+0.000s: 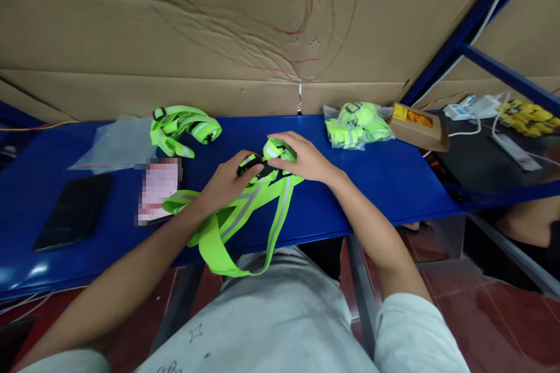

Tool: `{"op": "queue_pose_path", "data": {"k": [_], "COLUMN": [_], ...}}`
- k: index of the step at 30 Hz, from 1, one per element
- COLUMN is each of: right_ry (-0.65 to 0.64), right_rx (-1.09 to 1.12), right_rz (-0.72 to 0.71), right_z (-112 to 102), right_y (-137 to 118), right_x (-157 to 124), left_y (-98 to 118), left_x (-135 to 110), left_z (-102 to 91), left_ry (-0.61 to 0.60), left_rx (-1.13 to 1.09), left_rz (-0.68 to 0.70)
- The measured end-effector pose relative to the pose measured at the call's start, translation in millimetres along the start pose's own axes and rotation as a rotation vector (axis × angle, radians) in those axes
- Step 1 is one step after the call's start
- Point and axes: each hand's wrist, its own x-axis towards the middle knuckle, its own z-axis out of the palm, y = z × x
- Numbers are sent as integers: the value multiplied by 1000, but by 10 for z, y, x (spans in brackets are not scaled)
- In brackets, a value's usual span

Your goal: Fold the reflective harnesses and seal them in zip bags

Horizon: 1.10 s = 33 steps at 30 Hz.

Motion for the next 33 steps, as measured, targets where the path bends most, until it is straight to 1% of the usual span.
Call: {"op": "queue_pose_path", "data": {"k": [2, 4, 6, 9, 11, 12, 14, 17, 19, 21, 23, 25, 27, 28, 30, 33], "right_ry": [-66, -60, -46, -28, -9, 6, 41, 57, 41, 28, 50, 55, -6, -58, -147, -195], "right_rx": [1, 69, 223, 456, 520, 518, 454, 275, 190, 136, 77, -29, -184, -266, -405, -547], "right_rz": [14, 84, 163, 246, 292, 313, 349, 368, 358, 335, 266, 126, -20, -65, -82, -63], "right_z": [27, 66, 98, 130, 140, 140, 134, 121, 123, 131, 136, 133, 133, 139, 171, 259], "right_y": [3, 32, 69, 101, 101, 96, 73, 10, -49, -113, -165, -195, -198, -192, -174, -175], "right_x": [-13, -20, -16, 5, 17, 20, 14, -14, -34, -45, -48, -48, -53, -58, -71, -91], "left_y": [-30, -61, -84, -84, -60, -42, -2, 51, 70, 76, 73, 66, 58, 54, 49, 55], "left_x": [9, 17, 29, 44, 37, 27, -5, -59, -83, -93, -95, -89, -80, -75, -64, -52], "left_z": [5, 16, 28, 26, 12, 4, -7, -6, 3, 12, 15, 14, 11, 11, 14, 27], "left_ry": [-5, -8, 12, 93, 141, 155, 161, 147, 131, 116, 121, 151, 186, 195, 182, 128], "left_rx": [-163, -282, -324, -232, -124, -64, 60, 208, 237, 239, 256, 281, 295, 296, 294, 311], "left_rz": [-29, -39, -7, 167, 286, 320, 313, 221, 207, 225, 229, 219, 209, 204, 211, 243]}}
